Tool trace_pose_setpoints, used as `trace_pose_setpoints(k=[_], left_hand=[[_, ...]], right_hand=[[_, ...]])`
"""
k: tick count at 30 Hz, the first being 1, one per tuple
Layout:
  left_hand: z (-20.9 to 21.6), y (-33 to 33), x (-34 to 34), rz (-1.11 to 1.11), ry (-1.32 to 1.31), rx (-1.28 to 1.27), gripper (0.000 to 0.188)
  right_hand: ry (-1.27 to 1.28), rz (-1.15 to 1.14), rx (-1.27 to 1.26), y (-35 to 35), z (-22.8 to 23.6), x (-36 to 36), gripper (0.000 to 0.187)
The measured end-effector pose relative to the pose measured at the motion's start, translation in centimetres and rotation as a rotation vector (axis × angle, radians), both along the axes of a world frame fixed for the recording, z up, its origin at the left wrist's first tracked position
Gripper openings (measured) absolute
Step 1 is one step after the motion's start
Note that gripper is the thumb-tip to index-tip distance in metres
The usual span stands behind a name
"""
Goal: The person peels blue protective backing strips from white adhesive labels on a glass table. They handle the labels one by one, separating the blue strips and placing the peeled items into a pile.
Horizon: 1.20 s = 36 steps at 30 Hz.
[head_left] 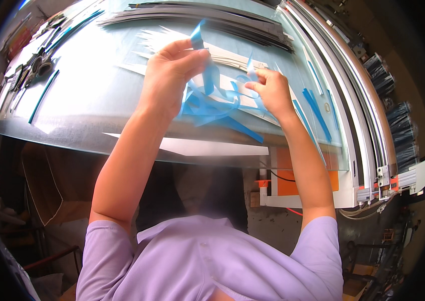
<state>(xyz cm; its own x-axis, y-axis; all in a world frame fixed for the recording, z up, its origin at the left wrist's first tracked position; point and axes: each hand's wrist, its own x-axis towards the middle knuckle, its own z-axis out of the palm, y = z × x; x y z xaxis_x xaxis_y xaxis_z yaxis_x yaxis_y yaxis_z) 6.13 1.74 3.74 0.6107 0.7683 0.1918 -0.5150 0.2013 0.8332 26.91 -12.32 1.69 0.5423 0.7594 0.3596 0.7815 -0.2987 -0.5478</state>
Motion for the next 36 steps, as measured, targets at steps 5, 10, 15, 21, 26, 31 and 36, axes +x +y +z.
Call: trace_pose_setpoints(k=[5,10,15,21,26,31,36], left_hand=[[-0.1,-0.3,0.2,0.05,0.09,0.042,0.022],[-0.9,-0.1,0.5,0.005,0.04,-0.04,0.014],[0.0,0.8,-0.2,0.186,0.118,0.075,0.019],[0.0,0.6,-0.8,0.005,0.026,0.026,0.018],[0.2,-0.3,-0.6,-0.104,0.04,-0.007,0.021],[-0.6,-0.5,-0.6,-0.124,0.111,0.067,0.039],[-0.3,-1.2,-0.9,-0.16,0.106,0.102,0.039]], right_hand=[[-0.336,0.128,0.274,1.3,0.2,-3.3,0.031],[0.178,0.413,0.191,2.0,2.7,-7.2,0.012],[0.094,0.141,-0.128,1.1,1.7,-1.4,0.024],[0.02,0.308,0.104,2.0,4.0,-5.3,0.025],[0.389,0.495,0.248,2.2,4.4,-7.1,0.015],[0.355,0.355,0.244,1.4,4.7,-7.7,0.015],[0.326,0.326,0.234,1.0,4.9,-8.2,0.023]])
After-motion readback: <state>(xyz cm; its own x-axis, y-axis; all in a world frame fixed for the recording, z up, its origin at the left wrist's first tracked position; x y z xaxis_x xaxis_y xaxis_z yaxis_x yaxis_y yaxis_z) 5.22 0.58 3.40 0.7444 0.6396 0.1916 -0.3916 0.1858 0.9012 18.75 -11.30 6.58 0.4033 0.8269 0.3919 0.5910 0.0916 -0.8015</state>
